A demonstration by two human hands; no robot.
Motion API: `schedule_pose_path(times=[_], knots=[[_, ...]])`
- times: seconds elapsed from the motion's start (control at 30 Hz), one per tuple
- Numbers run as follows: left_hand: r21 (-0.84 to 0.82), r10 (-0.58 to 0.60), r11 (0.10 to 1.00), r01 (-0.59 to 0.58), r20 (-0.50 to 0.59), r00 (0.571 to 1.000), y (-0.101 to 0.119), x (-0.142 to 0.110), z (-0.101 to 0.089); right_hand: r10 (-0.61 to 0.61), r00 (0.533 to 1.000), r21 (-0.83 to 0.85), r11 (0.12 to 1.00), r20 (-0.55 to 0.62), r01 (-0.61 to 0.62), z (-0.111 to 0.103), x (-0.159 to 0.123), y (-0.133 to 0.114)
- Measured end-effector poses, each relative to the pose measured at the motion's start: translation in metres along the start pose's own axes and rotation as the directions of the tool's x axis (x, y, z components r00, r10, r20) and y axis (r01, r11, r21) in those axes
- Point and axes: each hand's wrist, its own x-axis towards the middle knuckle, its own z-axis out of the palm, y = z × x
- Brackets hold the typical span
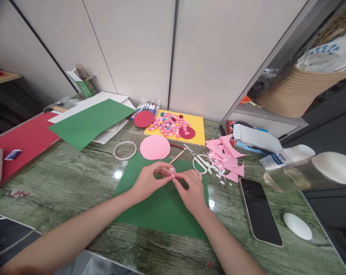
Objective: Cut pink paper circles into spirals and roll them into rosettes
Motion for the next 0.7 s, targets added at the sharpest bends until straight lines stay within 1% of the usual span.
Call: schedule_pose_path(times=[0.13,0.27,0.33,0.37,0.43,0.5,0.57,0.7], knots=[[0.214,0.108,0.97,-0.112,0.027,0.994,-0.001,-0.003,0.0,-0.032,0.999,-0.091,0.995,0.023,0.034,0.0,-0.001,-0.002],[0.436,0.206,0.872,-0.222,0.084,0.975,-0.006,-0.006,0.0,-0.078,0.997,-0.197,0.977,0.005,0.077,0.001,-0.002,-0.004],[0.481,0.232,0.84,-0.252,0.101,0.967,-0.007,-0.006,0.001,-0.103,0.995,-0.227,0.969,-0.01,0.098,0.001,-0.003,-0.004],[0.476,0.236,0.842,-0.254,0.098,0.967,-0.007,-0.006,0.001,-0.11,0.994,-0.236,0.966,-0.016,0.104,0.001,-0.003,-0.004],[0.402,0.222,0.886,-0.231,0.071,0.973,-0.005,-0.005,0.001,-0.107,0.994,-0.235,0.967,-0.025,0.098,0.001,-0.003,-0.004],[0.273,0.176,0.945,-0.181,0.043,0.983,-0.001,-0.004,0.001,-0.086,0.995,-0.212,0.974,-0.042,0.076,0.001,-0.003,-0.003],[0.149,0.118,0.981,-0.122,0.036,0.992,0.003,-0.003,0.0,-0.07,0.996,-0.178,0.982,-0.062,0.058,0.001,-0.004,-0.002],[0.005,0.045,0.999,-0.046,0.035,0.998,0.007,-0.003,0.001,-0.051,0.994,-0.123,0.992,-0.092,0.04,0.0,-0.004,-0.002]])
